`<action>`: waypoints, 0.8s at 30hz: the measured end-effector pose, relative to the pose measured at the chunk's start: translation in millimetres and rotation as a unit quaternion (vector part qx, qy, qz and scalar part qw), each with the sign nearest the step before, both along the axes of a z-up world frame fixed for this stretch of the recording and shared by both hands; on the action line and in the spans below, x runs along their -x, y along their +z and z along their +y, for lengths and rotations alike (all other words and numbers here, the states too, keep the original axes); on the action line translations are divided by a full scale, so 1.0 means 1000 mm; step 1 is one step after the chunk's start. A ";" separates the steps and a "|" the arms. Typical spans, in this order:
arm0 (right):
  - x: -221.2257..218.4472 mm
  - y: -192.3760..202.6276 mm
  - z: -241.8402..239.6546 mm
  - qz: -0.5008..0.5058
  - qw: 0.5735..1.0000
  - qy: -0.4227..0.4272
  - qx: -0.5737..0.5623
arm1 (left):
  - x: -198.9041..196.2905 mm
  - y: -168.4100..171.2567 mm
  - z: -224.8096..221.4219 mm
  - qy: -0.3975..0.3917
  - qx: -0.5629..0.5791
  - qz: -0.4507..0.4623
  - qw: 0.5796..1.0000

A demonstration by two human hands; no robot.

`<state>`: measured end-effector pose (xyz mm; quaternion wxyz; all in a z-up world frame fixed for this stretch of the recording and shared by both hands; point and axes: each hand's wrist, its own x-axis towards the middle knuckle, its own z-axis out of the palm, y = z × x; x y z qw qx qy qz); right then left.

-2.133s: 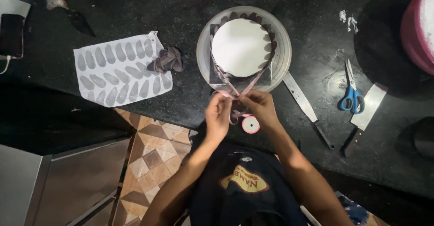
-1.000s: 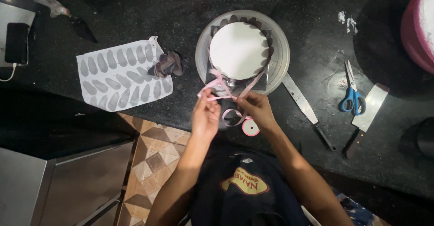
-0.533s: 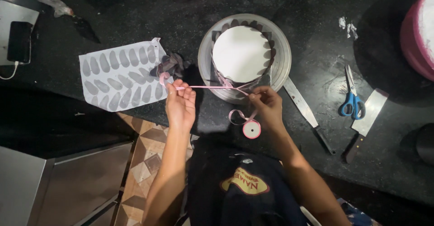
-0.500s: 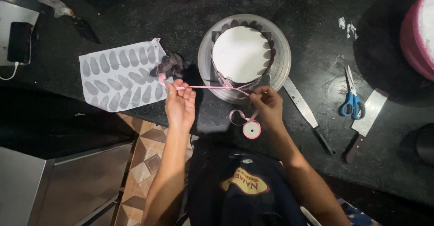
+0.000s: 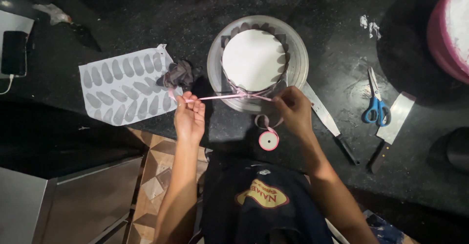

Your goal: The person pulls a length of pink ribbon from a spool, wraps it around the base of a white frosted cake on a turntable, ties it into a bow at the front, and uses scissors to trim the excess ribbon ends.

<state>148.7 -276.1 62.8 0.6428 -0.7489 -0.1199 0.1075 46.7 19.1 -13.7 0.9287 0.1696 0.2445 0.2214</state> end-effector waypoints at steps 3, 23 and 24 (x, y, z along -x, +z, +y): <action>0.001 0.015 0.001 -0.066 0.994 -0.033 0.080 | -0.002 0.007 0.001 -0.002 -0.015 0.030 0.999; -0.021 0.003 0.003 -0.089 0.994 -0.041 0.050 | 0.040 -0.075 -0.016 -0.025 0.073 0.059 0.995; -0.022 0.002 0.005 -0.088 0.994 -0.040 0.049 | 0.043 -0.063 -0.025 -0.024 0.072 0.060 0.995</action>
